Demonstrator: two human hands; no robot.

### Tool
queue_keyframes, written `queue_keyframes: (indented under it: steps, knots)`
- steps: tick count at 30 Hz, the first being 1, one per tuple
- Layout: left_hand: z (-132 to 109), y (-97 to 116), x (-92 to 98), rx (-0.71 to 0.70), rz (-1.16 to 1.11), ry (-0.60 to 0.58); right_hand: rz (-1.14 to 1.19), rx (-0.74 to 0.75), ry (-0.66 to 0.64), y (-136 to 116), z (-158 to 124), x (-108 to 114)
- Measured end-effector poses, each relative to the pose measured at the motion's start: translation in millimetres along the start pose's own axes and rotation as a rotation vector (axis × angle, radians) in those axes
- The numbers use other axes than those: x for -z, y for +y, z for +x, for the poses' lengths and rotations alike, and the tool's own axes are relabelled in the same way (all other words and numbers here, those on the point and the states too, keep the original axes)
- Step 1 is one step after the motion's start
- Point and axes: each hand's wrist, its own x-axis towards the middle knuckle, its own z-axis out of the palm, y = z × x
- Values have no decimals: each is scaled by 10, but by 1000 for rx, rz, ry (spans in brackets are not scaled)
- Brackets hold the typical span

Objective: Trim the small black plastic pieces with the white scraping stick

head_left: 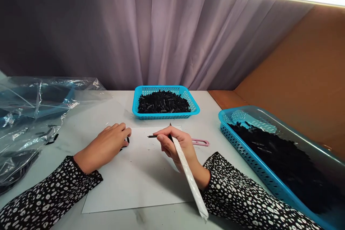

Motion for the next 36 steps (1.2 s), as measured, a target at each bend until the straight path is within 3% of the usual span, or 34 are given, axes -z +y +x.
queue_keyframes:
  steps: [6, 14, 20, 23, 26, 29, 36]
  knots:
    - [30, -97, -84, -64, -35, -4, 196, -216, 13, -77, -40, -73]
    - [21, -38, -37, -90, -107, 32, 269, -241, 14, -162, -77, -110]
    - [61, 68, 29, 42, -410, 109, 279, -232, 5, -123, -64, -94]
    - [58, 206, 86, 115, -824, 96, 341, -243, -27, -92, -40, -68]
    - [23, 348, 139, 89, -1112, 67, 331, -265, -46, -43, -17, -40]
    - [-21, 441, 167, 88, -1197, 37, 214, -215, -46, 25, 1, -17]
    - [-59, 507, 131, 54, -1333, -6, -175, 80, -120, 32, -8, -2]
